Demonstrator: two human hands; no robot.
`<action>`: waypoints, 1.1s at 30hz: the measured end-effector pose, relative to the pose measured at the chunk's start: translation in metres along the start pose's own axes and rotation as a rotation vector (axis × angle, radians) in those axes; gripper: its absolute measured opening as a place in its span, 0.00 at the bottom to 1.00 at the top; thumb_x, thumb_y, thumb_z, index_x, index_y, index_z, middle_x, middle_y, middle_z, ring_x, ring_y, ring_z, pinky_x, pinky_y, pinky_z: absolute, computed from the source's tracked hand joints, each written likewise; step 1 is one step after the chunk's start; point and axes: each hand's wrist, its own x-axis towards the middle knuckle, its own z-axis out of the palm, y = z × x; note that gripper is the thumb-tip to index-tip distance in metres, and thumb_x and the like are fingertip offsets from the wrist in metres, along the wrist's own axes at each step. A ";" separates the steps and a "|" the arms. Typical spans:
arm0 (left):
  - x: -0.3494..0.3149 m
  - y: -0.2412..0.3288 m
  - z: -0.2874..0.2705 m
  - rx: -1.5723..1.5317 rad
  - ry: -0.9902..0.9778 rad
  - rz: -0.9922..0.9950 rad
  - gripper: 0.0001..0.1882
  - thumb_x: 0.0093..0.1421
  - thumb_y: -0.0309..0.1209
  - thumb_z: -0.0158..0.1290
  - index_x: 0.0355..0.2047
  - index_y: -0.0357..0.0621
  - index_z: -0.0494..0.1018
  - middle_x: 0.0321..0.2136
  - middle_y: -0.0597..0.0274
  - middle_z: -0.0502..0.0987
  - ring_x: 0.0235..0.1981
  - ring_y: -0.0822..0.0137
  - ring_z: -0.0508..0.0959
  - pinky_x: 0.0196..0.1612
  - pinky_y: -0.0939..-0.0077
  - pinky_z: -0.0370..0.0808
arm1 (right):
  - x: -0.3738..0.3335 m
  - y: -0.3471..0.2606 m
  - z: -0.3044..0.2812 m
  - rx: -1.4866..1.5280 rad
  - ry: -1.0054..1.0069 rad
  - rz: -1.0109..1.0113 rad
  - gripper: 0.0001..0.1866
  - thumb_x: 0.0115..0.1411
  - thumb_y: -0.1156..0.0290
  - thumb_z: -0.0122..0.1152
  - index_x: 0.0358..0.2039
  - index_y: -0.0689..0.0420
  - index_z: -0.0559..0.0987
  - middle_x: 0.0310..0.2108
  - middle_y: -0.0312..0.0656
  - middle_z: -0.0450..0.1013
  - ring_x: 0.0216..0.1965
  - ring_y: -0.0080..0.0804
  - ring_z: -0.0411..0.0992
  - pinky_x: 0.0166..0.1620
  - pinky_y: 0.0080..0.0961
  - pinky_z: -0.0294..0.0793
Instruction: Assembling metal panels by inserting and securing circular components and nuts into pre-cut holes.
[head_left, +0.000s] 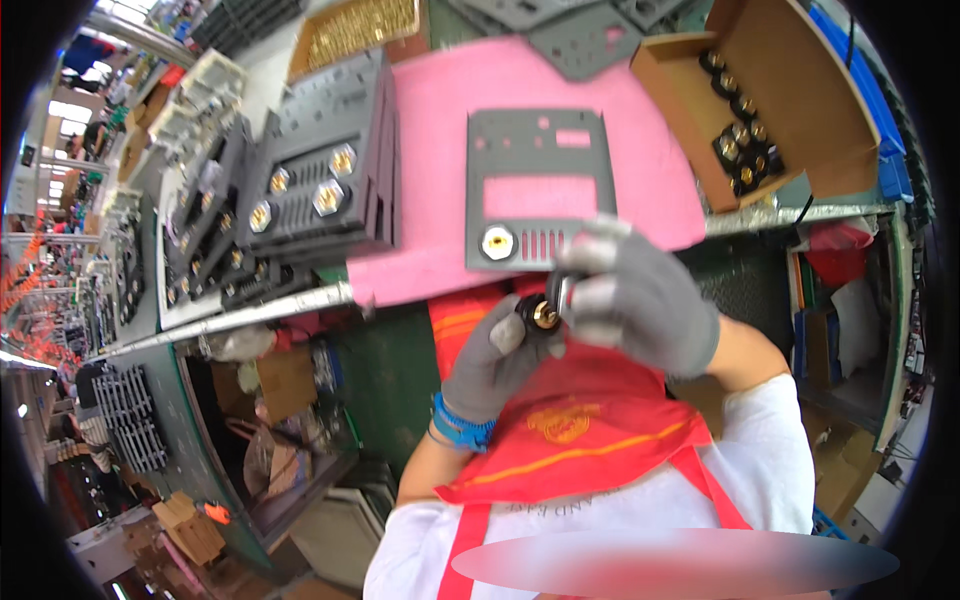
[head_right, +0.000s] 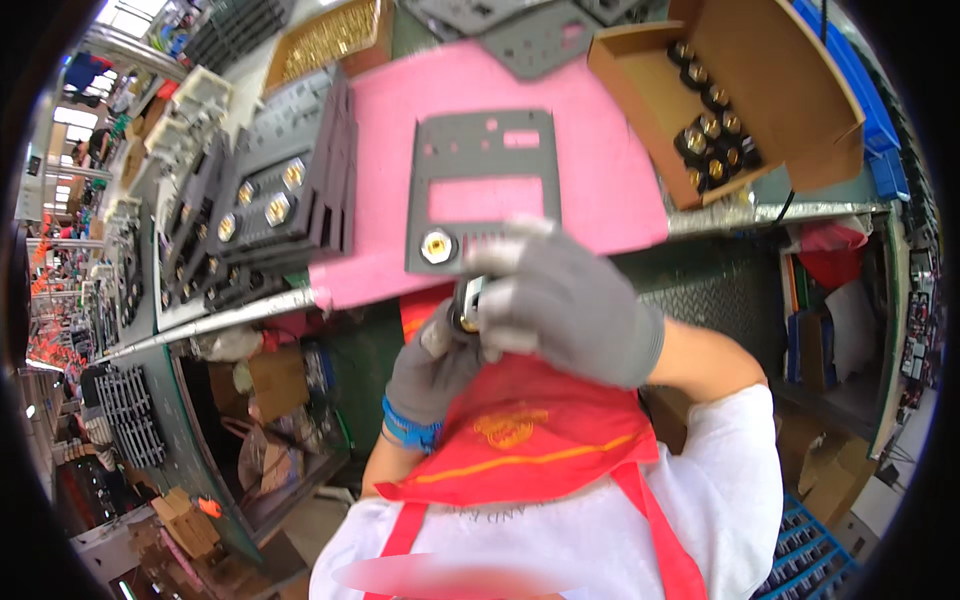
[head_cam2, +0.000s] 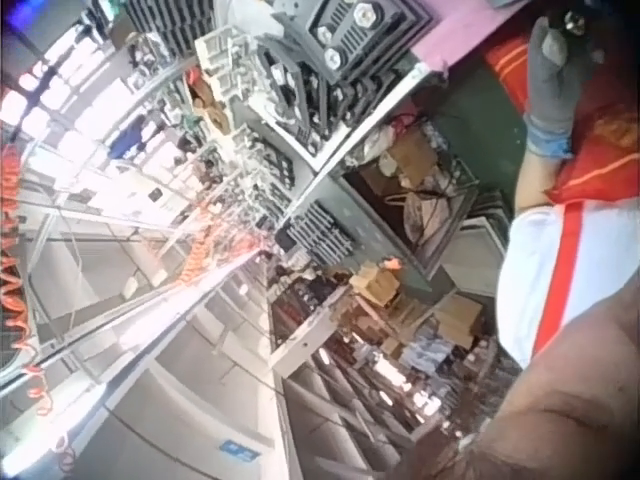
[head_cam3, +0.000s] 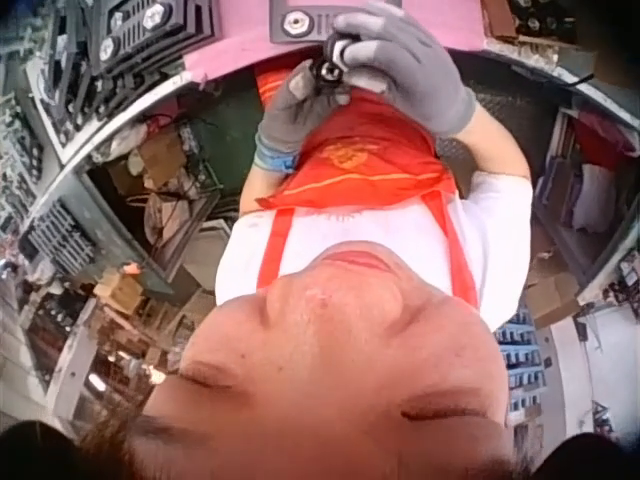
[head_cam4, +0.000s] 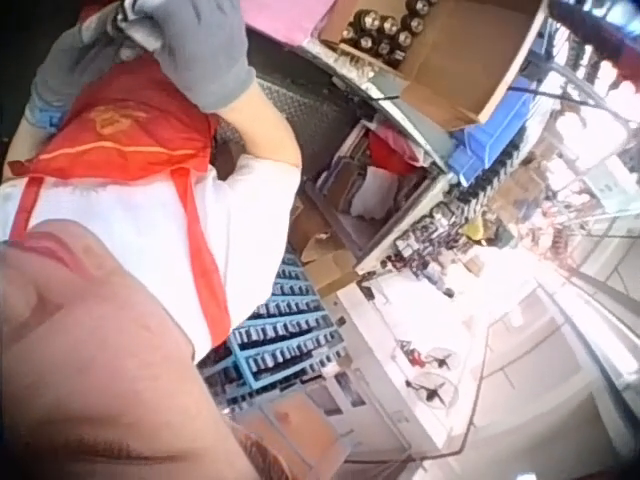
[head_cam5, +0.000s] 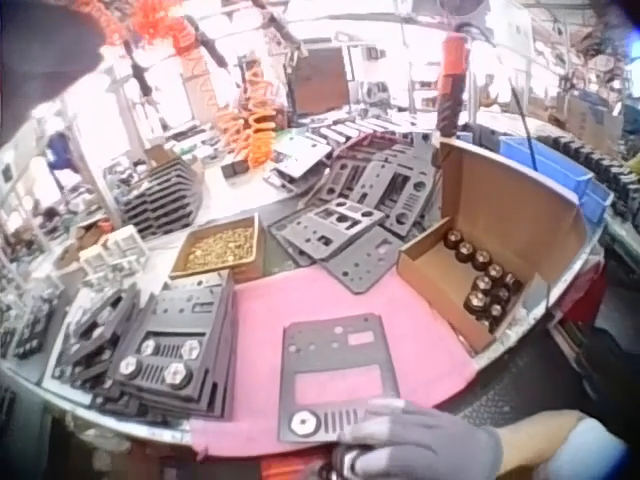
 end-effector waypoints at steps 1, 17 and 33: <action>-0.003 -0.006 -0.009 0.056 0.004 -0.010 0.22 0.62 0.42 0.52 0.47 0.37 0.69 0.43 0.58 0.74 0.42 0.65 0.74 0.49 0.69 0.71 | -0.004 0.007 0.002 -0.042 -0.022 0.071 0.15 0.50 0.69 0.67 0.37 0.54 0.73 0.46 0.43 0.71 0.45 0.45 0.70 0.51 0.40 0.69; 0.042 -0.046 -0.073 -0.380 -0.228 -0.234 0.20 0.66 0.42 0.48 0.53 0.43 0.68 0.45 0.59 0.75 0.42 0.63 0.75 0.43 0.67 0.75 | -0.022 0.064 0.033 0.204 0.110 0.417 0.08 0.54 0.77 0.63 0.34 0.60 0.74 0.46 0.47 0.73 0.42 0.39 0.75 0.43 0.29 0.75; 0.033 -0.021 -0.032 0.327 -0.003 -0.150 0.26 0.63 0.45 0.52 0.54 0.40 0.66 0.48 0.57 0.72 0.46 0.64 0.75 0.49 0.67 0.74 | -0.029 0.058 0.011 0.499 -0.027 0.568 0.07 0.52 0.75 0.64 0.32 0.58 0.75 0.44 0.46 0.74 0.42 0.38 0.73 0.44 0.28 0.74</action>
